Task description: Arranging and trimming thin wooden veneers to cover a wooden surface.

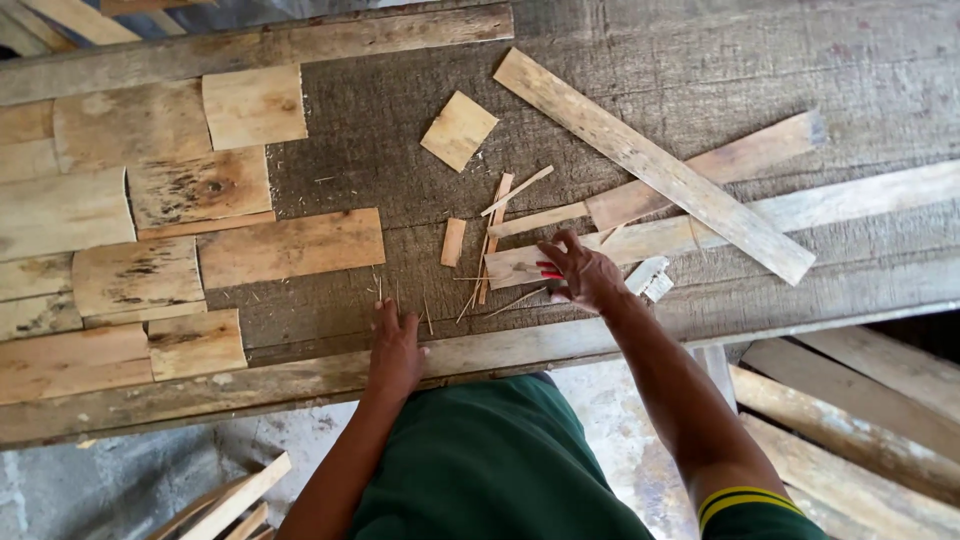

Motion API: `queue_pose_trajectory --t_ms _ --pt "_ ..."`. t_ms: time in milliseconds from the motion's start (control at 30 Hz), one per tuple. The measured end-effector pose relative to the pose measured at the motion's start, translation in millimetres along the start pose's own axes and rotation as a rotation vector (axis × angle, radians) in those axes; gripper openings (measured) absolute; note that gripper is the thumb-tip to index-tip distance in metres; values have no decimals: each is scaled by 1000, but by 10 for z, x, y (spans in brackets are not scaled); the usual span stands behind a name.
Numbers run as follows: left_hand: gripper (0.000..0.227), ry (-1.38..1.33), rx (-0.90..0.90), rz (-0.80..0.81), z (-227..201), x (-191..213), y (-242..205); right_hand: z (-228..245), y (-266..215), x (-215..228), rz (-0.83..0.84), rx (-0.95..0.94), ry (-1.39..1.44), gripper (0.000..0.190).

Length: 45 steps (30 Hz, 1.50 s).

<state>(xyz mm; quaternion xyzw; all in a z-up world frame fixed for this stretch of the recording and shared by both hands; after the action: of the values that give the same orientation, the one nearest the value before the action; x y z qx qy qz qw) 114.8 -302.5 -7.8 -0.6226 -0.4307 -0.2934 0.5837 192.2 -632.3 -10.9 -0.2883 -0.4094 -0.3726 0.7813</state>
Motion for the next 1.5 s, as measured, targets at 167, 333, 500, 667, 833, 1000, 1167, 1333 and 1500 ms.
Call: queue_pose_trajectory --t_ms 167,333,500,667,833,1000,1167,1333,1500 --pt "68 19 -64 -24 18 7 -41 -265 -92 -233 -126 -182 -13 77" --pt "69 82 -75 -69 -180 190 -32 -330 -78 -196 -122 -352 17 59" --pt "68 120 -141 -104 -754 301 72 -525 86 228 -399 -211 202 36" --pt "86 203 -343 -47 -1875 234 209 -1439 260 1213 -942 -175 65 8" --pt "87 416 -400 -28 -2412 -440 578 -2443 470 2465 -1328 -15 33 24" --pt "67 342 -317 56 -2370 -822 804 -3524 806 3581 -1486 -158 364 42" --pt "76 446 -298 145 -2536 -467 637 -3811 1071 4406 -1516 -24 542 55" --pt "82 378 -230 263 -2389 -735 756 -4176 1330 4730 -1513 196 608 61" --pt "85 400 -270 307 -2446 -677 735 -4000 1248 4756 -1505 117 467 10"
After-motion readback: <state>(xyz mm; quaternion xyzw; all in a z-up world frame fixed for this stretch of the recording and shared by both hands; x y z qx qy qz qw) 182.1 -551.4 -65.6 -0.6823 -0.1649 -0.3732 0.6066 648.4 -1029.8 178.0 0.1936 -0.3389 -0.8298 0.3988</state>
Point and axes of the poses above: each hand's wrist, its own y-axis towards the middle knuckle, its own x-axis out of the back of the hand, z = x × y, the point moved 6 cm from there along y, towards the middle knuckle, and after that the axes turned 11 degrees about x, right-handed, at the moved point
